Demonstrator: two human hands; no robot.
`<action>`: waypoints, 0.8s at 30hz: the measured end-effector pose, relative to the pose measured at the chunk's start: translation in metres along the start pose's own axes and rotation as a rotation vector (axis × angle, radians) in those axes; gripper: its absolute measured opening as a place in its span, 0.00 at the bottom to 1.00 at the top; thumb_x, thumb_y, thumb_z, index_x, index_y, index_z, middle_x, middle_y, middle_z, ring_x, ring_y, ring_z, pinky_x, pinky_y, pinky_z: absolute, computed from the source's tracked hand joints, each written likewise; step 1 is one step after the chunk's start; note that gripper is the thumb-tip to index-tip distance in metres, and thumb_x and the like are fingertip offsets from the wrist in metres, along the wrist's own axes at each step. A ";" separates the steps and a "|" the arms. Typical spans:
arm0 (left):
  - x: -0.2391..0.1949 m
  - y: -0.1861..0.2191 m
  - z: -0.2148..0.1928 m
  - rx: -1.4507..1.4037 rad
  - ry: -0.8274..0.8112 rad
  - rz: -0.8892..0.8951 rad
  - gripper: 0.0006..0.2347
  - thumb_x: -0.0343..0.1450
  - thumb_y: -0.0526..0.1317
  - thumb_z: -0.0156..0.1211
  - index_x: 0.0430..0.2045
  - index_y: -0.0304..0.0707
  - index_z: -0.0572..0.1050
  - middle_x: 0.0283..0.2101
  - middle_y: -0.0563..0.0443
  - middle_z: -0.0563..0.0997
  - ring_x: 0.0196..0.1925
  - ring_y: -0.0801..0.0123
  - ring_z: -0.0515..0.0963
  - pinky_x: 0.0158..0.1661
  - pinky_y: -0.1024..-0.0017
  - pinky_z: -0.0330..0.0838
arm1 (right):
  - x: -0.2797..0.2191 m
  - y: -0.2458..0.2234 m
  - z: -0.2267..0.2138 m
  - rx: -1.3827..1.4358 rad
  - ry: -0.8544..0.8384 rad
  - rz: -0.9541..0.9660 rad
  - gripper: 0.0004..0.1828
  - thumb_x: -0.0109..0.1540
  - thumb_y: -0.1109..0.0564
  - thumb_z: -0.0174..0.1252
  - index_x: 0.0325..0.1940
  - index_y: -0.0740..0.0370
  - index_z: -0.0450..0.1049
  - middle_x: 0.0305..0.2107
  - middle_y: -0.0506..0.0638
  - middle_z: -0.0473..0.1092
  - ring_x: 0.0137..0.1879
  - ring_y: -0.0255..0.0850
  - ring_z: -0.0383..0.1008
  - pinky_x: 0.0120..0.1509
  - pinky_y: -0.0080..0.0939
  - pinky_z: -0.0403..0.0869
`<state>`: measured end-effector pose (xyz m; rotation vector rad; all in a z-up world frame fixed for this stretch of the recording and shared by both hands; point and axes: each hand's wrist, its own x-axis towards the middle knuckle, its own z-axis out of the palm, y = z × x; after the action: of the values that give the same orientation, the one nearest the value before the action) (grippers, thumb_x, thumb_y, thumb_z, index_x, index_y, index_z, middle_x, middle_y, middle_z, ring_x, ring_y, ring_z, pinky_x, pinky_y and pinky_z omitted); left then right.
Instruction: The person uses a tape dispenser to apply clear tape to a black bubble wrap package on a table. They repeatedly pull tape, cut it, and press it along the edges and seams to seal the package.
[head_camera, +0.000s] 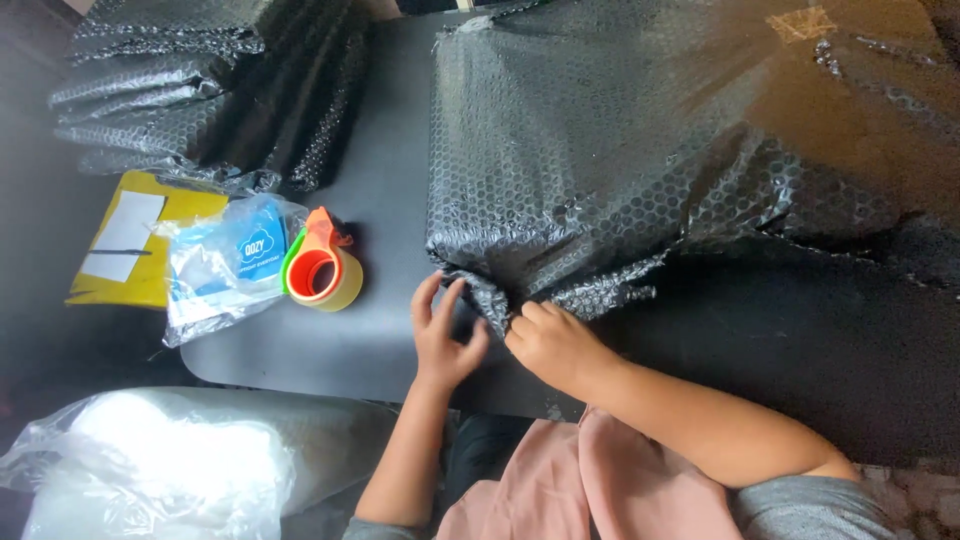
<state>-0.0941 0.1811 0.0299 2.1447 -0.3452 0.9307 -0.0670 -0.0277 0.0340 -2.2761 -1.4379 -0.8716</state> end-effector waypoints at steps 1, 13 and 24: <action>0.005 0.002 0.001 0.098 -0.055 0.101 0.31 0.58 0.42 0.72 0.59 0.37 0.75 0.63 0.38 0.65 0.68 0.44 0.65 0.67 0.50 0.60 | -0.004 -0.001 0.005 -0.002 -0.002 -0.027 0.12 0.60 0.64 0.54 0.23 0.53 0.68 0.17 0.43 0.60 0.29 0.42 0.63 0.34 0.42 0.66; -0.001 -0.064 0.027 0.330 -0.092 0.269 0.10 0.68 0.42 0.60 0.41 0.52 0.81 0.54 0.51 0.73 0.56 0.53 0.68 0.61 0.56 0.62 | 0.081 0.026 -0.039 -0.031 0.336 -0.284 0.12 0.67 0.65 0.54 0.28 0.61 0.72 0.31 0.51 0.67 0.44 0.50 0.72 0.58 0.57 0.75; 0.043 -0.050 0.022 0.107 0.130 0.073 0.22 0.70 0.49 0.68 0.54 0.36 0.73 0.56 0.43 0.70 0.56 0.50 0.69 0.57 0.55 0.67 | 0.106 0.072 -0.004 -0.049 0.305 -0.055 0.11 0.63 0.56 0.62 0.29 0.49 0.69 0.30 0.40 0.60 0.35 0.36 0.68 0.39 0.35 0.73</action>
<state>-0.0282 0.2005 0.0237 2.1667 -0.3166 1.1473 0.0290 0.0118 0.1088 -2.0344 -1.3583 -1.2224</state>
